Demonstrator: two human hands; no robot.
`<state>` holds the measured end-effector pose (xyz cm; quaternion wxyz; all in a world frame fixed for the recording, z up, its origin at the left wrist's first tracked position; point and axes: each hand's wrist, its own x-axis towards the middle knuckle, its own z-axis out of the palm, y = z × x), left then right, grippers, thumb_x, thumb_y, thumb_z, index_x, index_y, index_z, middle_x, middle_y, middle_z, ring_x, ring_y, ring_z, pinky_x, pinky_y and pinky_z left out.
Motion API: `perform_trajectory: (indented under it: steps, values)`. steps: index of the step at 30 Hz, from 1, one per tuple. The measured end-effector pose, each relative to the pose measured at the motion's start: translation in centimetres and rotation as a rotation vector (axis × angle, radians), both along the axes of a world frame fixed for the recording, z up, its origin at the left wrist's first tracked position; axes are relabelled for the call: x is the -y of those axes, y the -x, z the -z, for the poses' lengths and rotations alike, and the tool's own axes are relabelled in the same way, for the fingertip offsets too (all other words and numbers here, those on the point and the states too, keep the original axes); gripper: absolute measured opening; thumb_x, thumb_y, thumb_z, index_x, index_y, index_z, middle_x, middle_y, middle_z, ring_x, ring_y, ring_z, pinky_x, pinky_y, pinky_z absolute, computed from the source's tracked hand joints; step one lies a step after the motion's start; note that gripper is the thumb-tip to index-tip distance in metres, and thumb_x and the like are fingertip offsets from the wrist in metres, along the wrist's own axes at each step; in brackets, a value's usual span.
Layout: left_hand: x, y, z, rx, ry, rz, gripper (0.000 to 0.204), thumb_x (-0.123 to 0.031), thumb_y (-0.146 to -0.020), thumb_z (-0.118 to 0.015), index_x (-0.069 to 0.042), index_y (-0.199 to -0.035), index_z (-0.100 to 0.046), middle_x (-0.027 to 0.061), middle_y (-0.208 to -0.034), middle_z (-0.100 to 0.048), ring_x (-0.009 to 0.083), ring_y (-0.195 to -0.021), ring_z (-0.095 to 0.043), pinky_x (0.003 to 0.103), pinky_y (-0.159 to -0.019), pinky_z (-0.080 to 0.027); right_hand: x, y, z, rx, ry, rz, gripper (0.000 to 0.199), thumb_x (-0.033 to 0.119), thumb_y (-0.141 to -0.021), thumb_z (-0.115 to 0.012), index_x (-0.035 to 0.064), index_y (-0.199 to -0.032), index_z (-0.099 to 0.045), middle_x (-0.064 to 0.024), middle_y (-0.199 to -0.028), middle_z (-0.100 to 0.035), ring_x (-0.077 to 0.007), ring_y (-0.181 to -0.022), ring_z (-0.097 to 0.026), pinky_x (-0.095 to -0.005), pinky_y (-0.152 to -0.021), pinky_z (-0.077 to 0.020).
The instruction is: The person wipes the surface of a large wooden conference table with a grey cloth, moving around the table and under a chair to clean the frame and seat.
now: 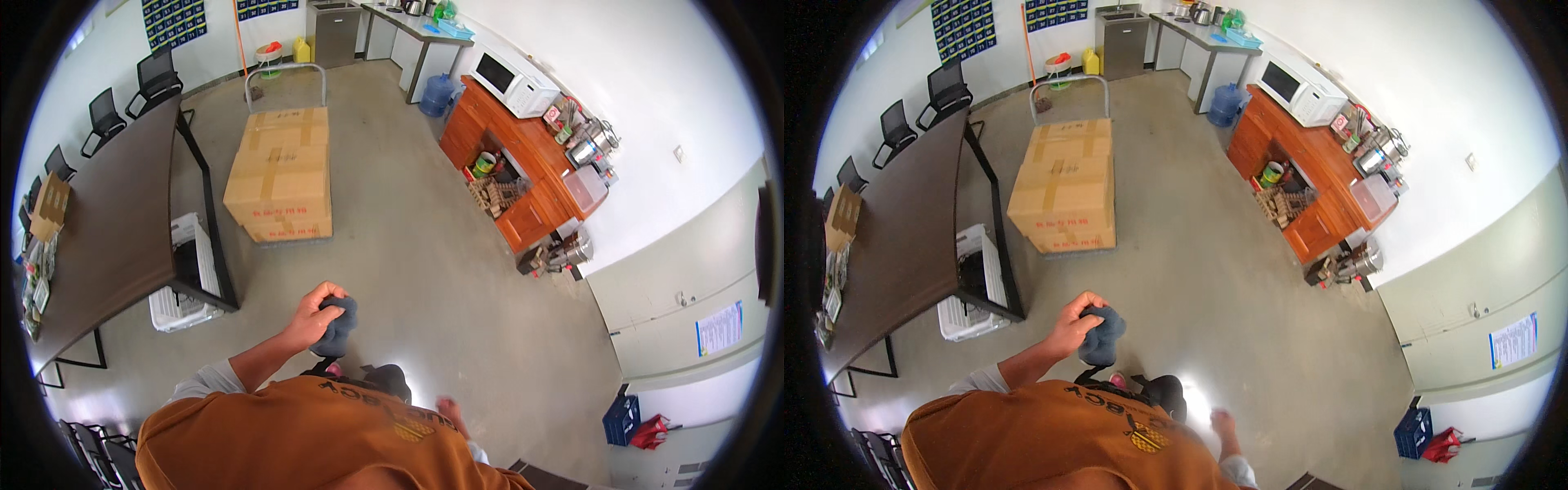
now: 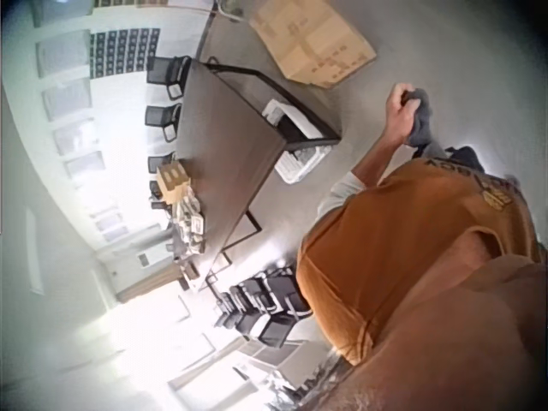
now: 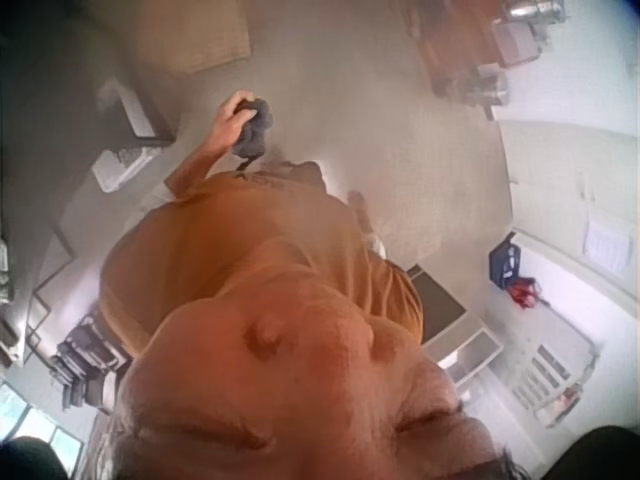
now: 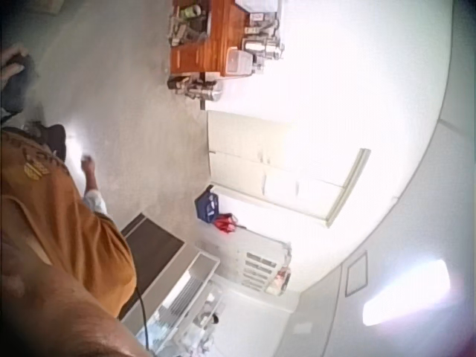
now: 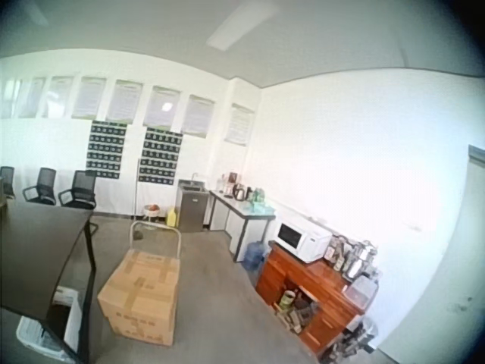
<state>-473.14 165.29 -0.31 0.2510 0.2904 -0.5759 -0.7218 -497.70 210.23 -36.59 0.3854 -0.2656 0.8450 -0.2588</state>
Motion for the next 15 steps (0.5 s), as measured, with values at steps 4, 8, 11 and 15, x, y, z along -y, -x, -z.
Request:
perform_trajectory:
  steps: [4,8,11,15]
  values:
    - [9.2,11.4,0.5,-0.137,0.102,0.072,0.02,0.007,-0.083,-0.051,-0.007,-0.098,-0.049,0.0046,-0.104,-0.056,0.0112,-0.096,-0.05,0.029,-0.088,-0.041,-7.1,8.4,10.9,-0.103,-0.348,-0.188,0.029,0.033,-0.088,-0.053,0.01,-0.099,-0.068,-0.0109,-0.09,-0.07,-0.025,-0.079,-0.065,-0.0377,-0.071,-0.0526]
    - [16.5,18.1,4.2,-0.037,0.067,-0.032,0.02,0.006,-0.083,-0.052,-0.006,-0.1,-0.05,0.0042,-0.103,-0.057,0.0115,-0.095,-0.051,0.029,-0.087,-0.042,3.1,16.9,9.2,0.07,-0.516,-0.184,0.026,0.029,-0.089,-0.052,0.007,-0.093,-0.065,-0.0102,-0.086,-0.068,-0.0233,-0.075,-0.063,-0.0364,-0.065,-0.0516]
    - [22.6,22.1,4.4,-0.021,0.041,-0.159,0.021,0.006,-0.083,-0.053,-0.006,-0.1,-0.051,0.0041,-0.102,-0.057,0.0117,-0.095,-0.052,0.028,-0.087,-0.042,19.8,31.1,5.1,0.535,0.175,0.71,0.024,0.025,-0.092,-0.05,0.0037,-0.086,-0.061,-0.0086,-0.082,-0.066,-0.0209,-0.07,-0.062,-0.0342,-0.06,-0.0505]
    - [30.9,28.8,3.9,-0.127,-0.009,-0.199,0.023,0.006,-0.083,-0.053,-0.007,-0.102,-0.051,0.0038,-0.104,-0.056,0.0115,-0.097,-0.052,0.028,-0.089,-0.042,49.5,51.5,-2.6,-0.397,0.377,0.219,0.019,0.022,-0.094,-0.056,0.0074,-0.084,-0.062,-0.0023,-0.074,-0.06,-0.0117,-0.066,-0.053,-0.0316,-0.058,-0.0452]
